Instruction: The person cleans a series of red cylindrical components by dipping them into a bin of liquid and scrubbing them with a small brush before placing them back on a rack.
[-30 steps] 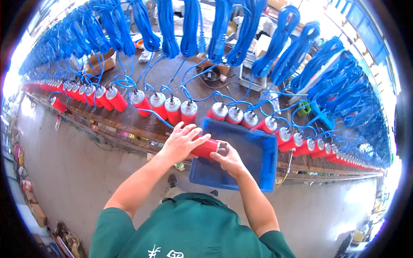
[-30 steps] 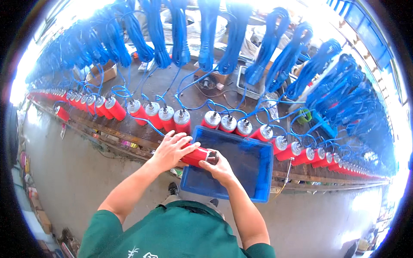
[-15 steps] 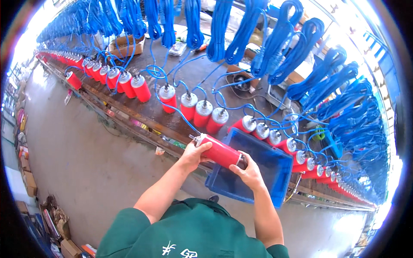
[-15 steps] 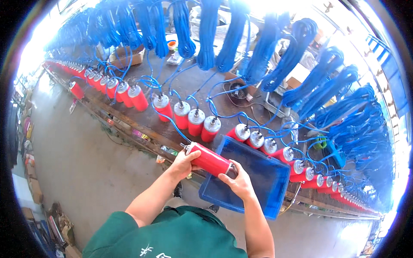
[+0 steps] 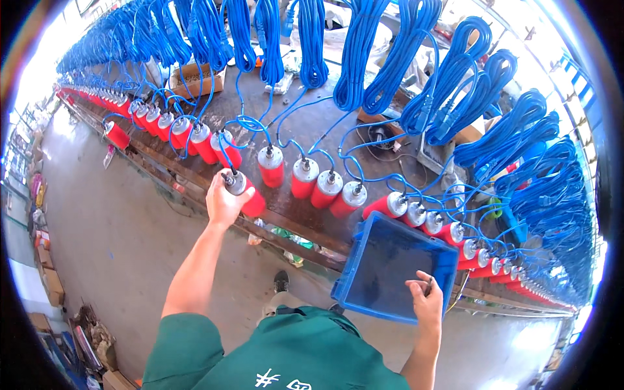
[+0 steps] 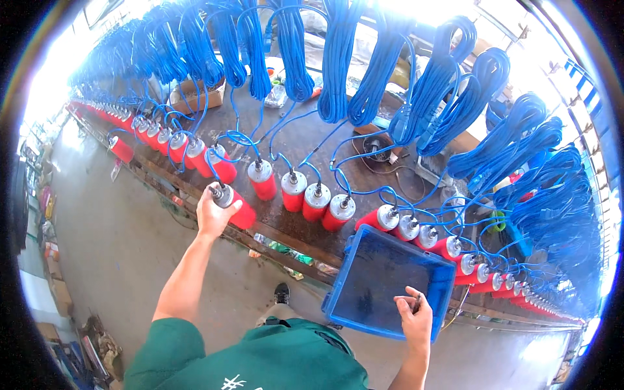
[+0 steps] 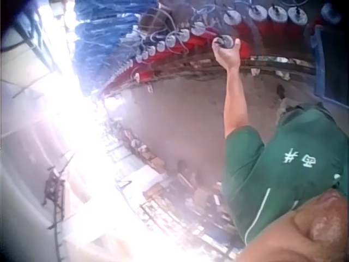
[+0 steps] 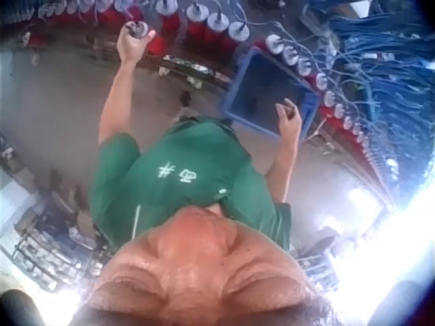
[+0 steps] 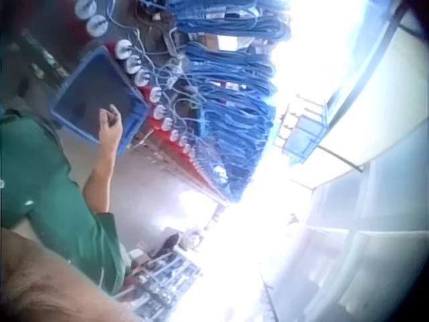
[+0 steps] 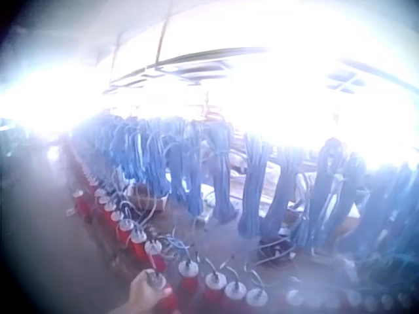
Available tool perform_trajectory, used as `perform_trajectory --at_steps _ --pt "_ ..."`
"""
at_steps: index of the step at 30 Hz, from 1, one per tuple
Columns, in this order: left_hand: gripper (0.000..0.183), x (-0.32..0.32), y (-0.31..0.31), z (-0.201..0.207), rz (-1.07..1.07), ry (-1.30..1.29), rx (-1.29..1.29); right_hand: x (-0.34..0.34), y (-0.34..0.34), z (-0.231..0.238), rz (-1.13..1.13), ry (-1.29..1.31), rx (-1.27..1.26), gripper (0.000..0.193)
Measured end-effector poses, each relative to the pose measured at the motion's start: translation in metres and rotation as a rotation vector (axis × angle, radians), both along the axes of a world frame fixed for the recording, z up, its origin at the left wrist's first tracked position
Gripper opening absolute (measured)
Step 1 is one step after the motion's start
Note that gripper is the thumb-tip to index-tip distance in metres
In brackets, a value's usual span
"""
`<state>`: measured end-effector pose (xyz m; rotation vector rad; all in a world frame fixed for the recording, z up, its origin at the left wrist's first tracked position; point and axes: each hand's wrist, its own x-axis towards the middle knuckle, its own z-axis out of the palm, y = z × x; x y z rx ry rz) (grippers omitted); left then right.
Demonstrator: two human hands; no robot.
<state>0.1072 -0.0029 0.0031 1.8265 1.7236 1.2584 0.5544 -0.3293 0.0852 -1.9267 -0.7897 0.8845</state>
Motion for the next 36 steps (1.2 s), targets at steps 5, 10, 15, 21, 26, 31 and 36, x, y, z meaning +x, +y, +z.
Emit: perform_trajectory --at_steps 5,10,15,21,26,31,36 --pt "0.075 -0.003 0.060 -0.038 0.077 0.188 0.002 -0.016 -0.008 -0.004 -0.060 0.008 -0.015 0.047" --pt "0.084 0.021 0.074 -0.031 0.024 0.259 -0.136 -0.038 -0.004 -0.008 -0.049 -0.014 -0.007 0.041" --pt "0.083 0.003 0.076 -0.055 -0.032 0.067 0.011 -0.058 0.001 -0.007 -0.087 0.034 0.018 0.038" --pt "0.086 0.017 0.090 -0.056 -0.017 -0.002 0.018 -0.069 0.005 -0.003 -0.133 0.065 0.014 0.034" --pt "0.089 0.025 0.110 -0.053 -0.023 -0.024 -0.056 -0.077 0.009 -0.001 -0.124 0.042 0.000 0.033" --pt "0.095 0.020 0.120 -0.060 -0.077 -0.035 -0.081 -0.084 0.010 -0.003 -0.092 0.036 -0.018 0.035" --pt "0.100 0.015 0.103 -0.053 -0.174 0.009 0.029 -0.086 0.009 -0.001 -0.119 0.053 -0.007 0.031"
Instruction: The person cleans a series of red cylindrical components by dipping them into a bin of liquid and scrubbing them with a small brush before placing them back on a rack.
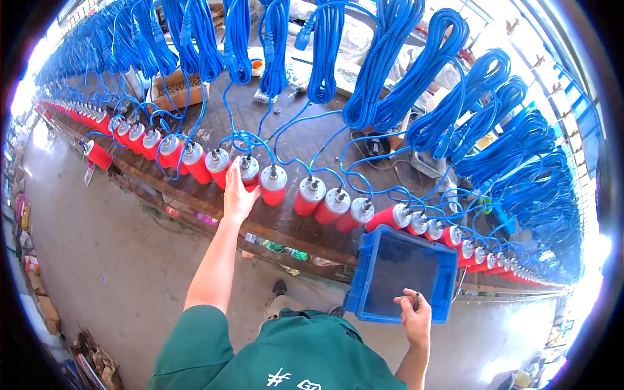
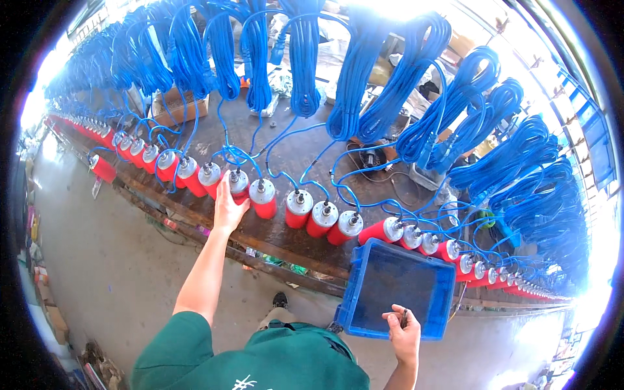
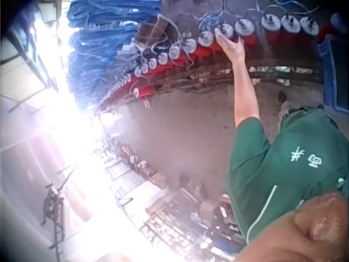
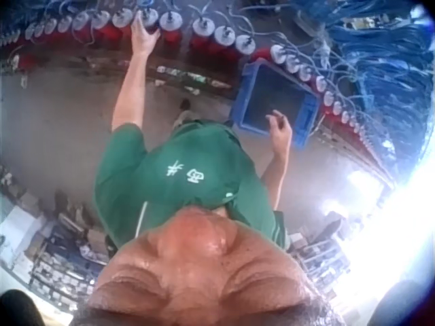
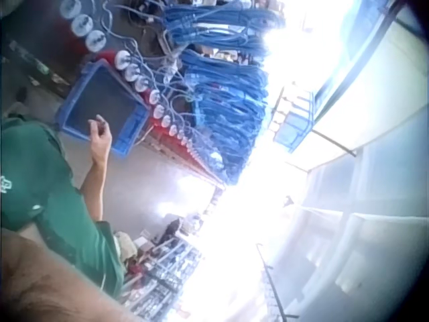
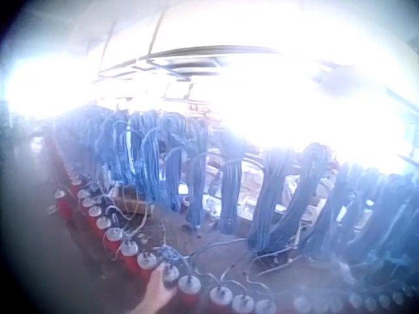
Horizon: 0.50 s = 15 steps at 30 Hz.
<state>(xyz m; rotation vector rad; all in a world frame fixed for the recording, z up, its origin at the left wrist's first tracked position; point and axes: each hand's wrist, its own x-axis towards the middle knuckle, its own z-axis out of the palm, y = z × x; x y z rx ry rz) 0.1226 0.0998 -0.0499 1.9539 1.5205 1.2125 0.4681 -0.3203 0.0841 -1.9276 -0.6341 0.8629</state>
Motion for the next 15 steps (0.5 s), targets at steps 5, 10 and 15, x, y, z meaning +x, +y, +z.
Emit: perform_trajectory --at_steps 5,10,15 --pt "0.068 0.013 -0.040 0.018 0.066 0.084 0.165 0.007 -0.004 -0.002 -0.053 0.025 -0.002 0.014" --pt "0.102 0.048 -0.023 0.058 -0.120 0.252 -0.182 0.019 -0.008 -0.012 0.033 -0.142 -0.075 0.008" --pt "0.101 0.057 -0.012 0.053 -0.047 0.416 -0.326 0.020 -0.018 -0.004 -0.010 -0.080 -0.094 0.009"
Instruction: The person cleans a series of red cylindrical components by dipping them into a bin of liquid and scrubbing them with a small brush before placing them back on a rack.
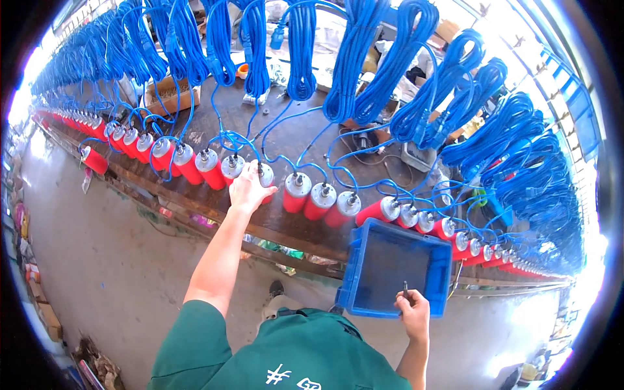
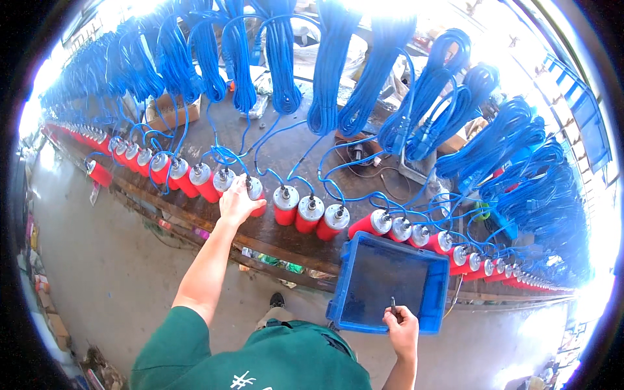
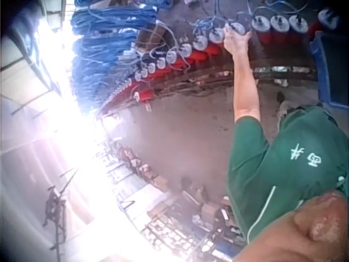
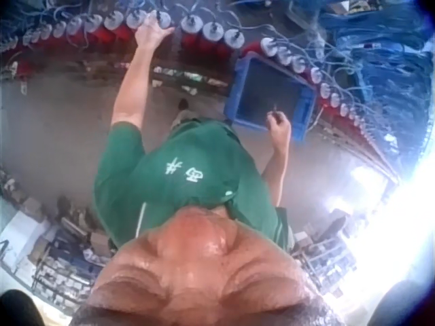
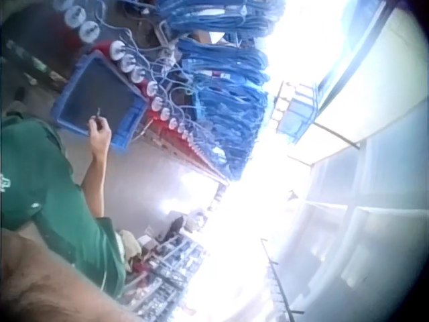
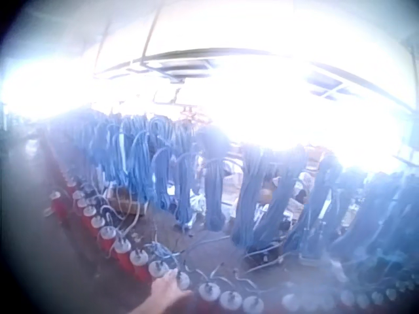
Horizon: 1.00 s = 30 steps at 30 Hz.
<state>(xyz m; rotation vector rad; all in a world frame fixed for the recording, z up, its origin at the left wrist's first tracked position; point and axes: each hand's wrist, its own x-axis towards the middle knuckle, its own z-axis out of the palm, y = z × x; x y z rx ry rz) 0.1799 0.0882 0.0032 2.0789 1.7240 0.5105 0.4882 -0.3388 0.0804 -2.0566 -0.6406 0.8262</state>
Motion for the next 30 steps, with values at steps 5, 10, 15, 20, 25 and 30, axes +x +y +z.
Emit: perform_trajectory --at_steps 5,10,15,20,25,30 --pt "0.083 0.003 -0.026 -0.034 0.047 -0.137 0.238 0.015 -0.019 -0.011 -0.025 0.064 0.047 0.015" --pt "0.077 -0.015 -0.069 -0.045 0.018 -0.314 0.345 0.034 -0.036 -0.033 -0.028 0.181 0.191 0.025" --pt "0.071 -0.015 -0.132 0.004 0.044 -0.488 0.290 0.042 -0.039 -0.036 0.052 0.229 0.129 0.042" --pt "0.058 -0.004 -0.195 0.037 0.075 -0.888 0.014 0.047 -0.032 -0.028 0.232 0.306 0.164 0.035" --pt "0.048 0.028 -0.243 0.045 0.136 -1.284 -0.469 0.057 -0.029 -0.008 0.188 0.314 0.104 0.026" --pt "0.055 0.088 -0.263 0.026 0.201 -1.276 -0.667 0.071 -0.045 -0.014 0.100 0.348 0.257 0.020"
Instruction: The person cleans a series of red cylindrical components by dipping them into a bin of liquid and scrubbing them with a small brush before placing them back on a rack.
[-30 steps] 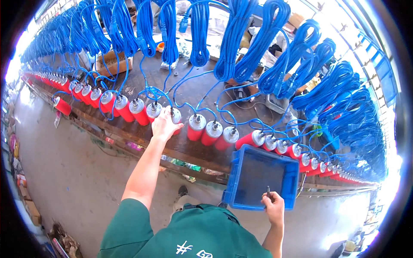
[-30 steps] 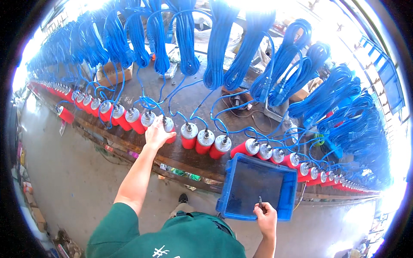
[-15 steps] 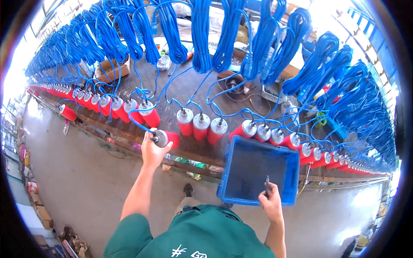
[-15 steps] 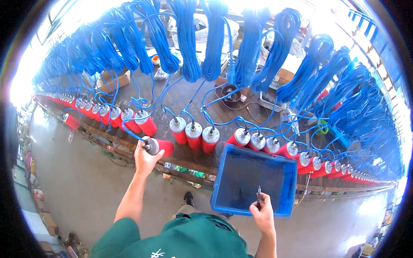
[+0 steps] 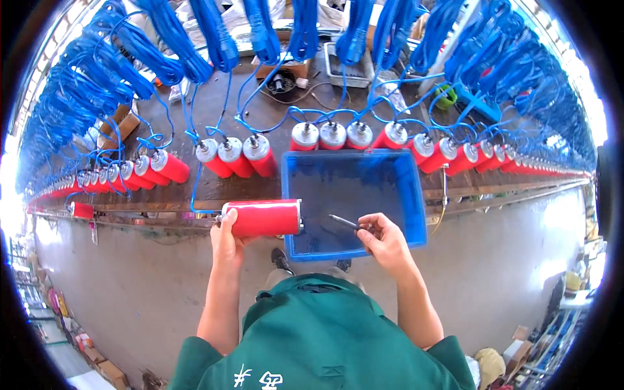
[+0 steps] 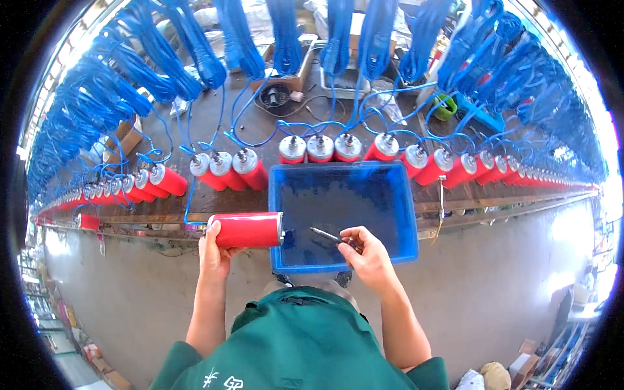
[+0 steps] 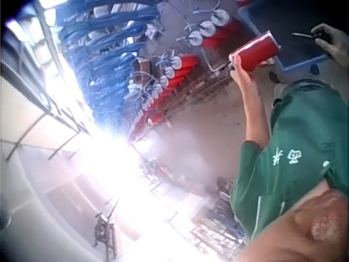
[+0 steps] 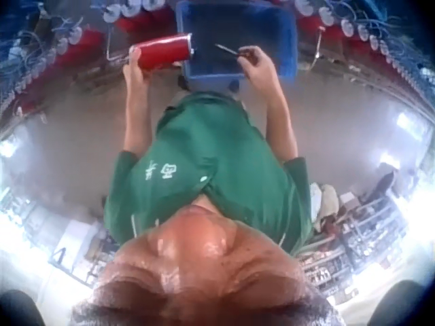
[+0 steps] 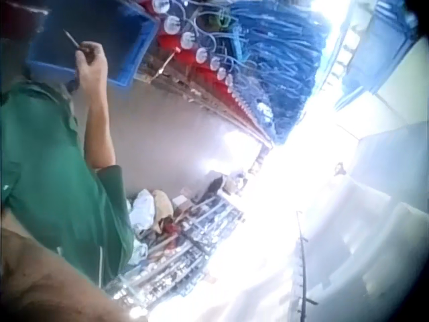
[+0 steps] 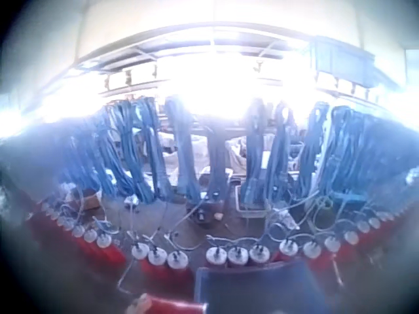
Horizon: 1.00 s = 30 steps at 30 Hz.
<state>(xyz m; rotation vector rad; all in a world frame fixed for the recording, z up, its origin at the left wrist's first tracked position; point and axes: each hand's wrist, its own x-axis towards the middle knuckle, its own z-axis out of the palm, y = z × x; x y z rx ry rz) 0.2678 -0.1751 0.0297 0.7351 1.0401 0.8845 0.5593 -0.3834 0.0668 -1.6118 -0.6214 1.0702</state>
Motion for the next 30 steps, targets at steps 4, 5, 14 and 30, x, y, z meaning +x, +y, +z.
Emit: perform_trajectory --at_steps 4,5,14,30 --pt "0.060 0.023 0.001 -0.017 -0.106 0.061 -0.047 0.012 -0.005 -0.018 0.009 -0.012 -0.002 0.021" --pt "0.060 0.026 0.002 -0.021 -0.121 0.066 -0.043 0.012 -0.004 -0.022 -0.006 -0.008 0.001 0.021" --pt "0.067 0.029 0.009 -0.033 -0.165 -0.014 -0.149 0.011 0.026 -0.034 0.031 -0.393 0.223 0.020" --pt "0.071 0.031 0.002 -0.032 -0.130 -0.036 -0.129 0.005 0.028 -0.038 0.198 -0.470 0.312 0.015"
